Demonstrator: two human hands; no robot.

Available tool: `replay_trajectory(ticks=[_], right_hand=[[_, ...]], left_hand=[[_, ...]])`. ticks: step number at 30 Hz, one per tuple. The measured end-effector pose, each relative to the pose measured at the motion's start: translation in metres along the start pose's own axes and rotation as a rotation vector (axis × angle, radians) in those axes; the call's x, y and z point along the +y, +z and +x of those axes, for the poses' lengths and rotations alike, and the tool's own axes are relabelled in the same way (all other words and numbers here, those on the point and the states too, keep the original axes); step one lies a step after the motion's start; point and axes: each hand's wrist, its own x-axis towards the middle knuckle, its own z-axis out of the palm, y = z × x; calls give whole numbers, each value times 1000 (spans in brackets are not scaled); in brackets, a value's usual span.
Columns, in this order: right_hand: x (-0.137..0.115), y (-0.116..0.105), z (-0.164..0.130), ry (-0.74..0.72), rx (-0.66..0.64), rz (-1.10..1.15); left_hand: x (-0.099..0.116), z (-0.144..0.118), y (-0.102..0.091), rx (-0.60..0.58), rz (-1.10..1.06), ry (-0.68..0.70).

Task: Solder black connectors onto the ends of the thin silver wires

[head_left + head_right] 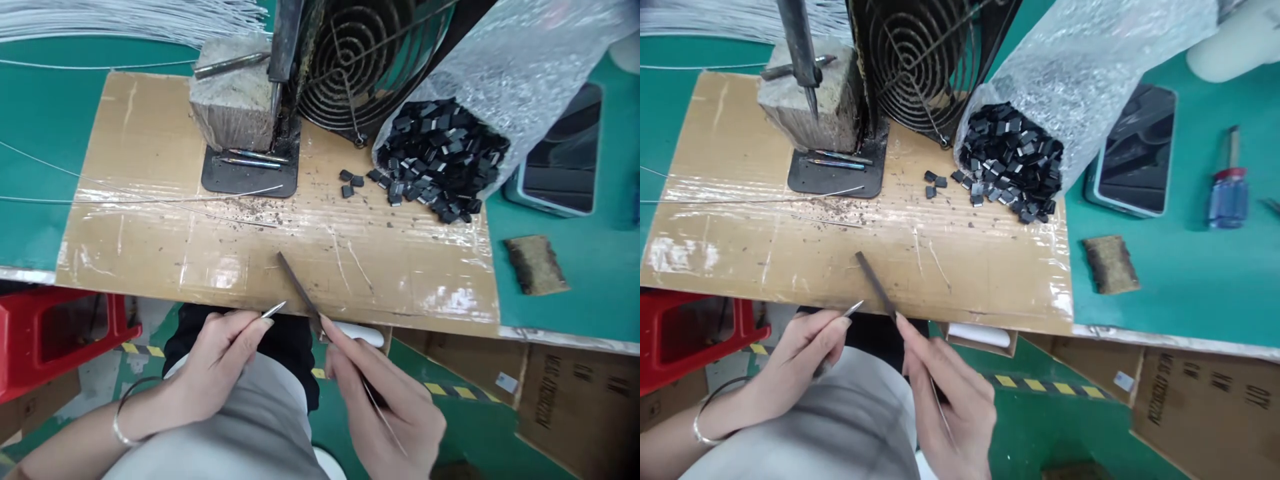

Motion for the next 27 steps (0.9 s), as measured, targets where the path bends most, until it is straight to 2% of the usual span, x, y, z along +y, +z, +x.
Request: replay_trajectory(ticks=[2,6,10,14,18,20,24,27], right_hand=[[-5,-1,-1,90,-3,73],[-6,-3,2,133,-107,77],[-2,-6,8,89,-227,83],[-8,-9,5,82,-208,47],[-19,-10,-6,-57,-251,21],[-21,-9,-9,-93,-207,6],[-13,-10,-14,-134,-26,-98],[-7,-12,-16,-186,-12,-160]], left_hand=[[-6,1,1,15,36,57],[-12,2,3,36,54,130],[-12,1,5,59,81,165],[-11,1,5,102,134,180],[-11,0,5,81,127,162],[-13,1,5,58,97,155],[-17,2,5,23,44,132],[-18,1,4,-6,-5,92]])
